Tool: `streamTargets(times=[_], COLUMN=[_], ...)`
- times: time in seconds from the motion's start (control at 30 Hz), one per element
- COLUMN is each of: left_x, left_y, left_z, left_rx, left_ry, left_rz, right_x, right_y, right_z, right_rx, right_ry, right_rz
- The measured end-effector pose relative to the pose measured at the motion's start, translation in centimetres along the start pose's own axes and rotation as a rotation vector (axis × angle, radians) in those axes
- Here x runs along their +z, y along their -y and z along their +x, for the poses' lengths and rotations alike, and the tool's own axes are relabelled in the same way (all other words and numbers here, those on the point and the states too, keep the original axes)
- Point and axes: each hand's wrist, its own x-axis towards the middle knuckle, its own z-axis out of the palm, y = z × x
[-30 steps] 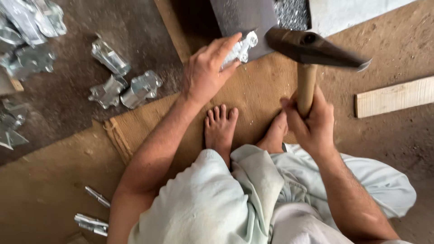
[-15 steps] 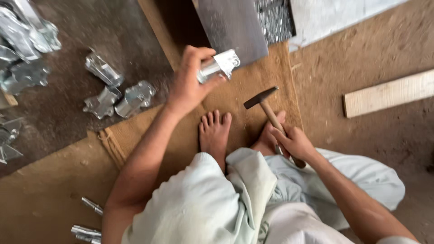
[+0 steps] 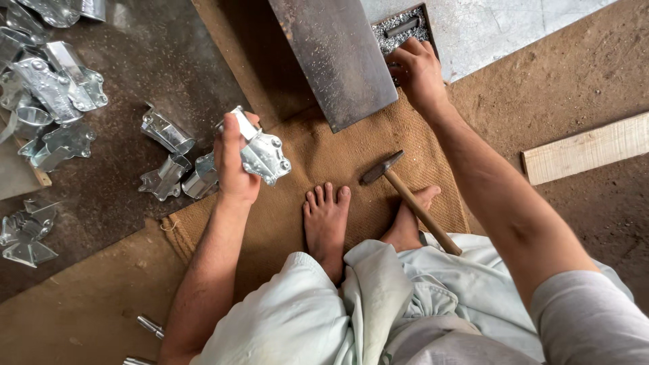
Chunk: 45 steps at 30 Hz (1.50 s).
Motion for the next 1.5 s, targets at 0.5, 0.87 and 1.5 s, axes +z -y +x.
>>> streamTargets(times=[0.5, 0.87, 1.5], left_x=[-0.7, 2.5, 6.8], left_y=[1.6, 2.5, 4.9], left_z=[0.8, 3.1, 9.3], left_rx=[0.005, 0.038, 0.129], left_ry=[-0.049, 0.049, 0.022], left_rz=[-0.036, -0.062, 0.184], right_x=[-6.7, -7.9, -7.1], right_y=[-1.4, 8.4, 10.8], right_z=[-2.3, -4.3, -20.0], right_rx=[0.757, 0.516, 0.393], right_ry=[-0.265, 0.141, 0.226], right_rz=[1.637, 1.103, 0.248])
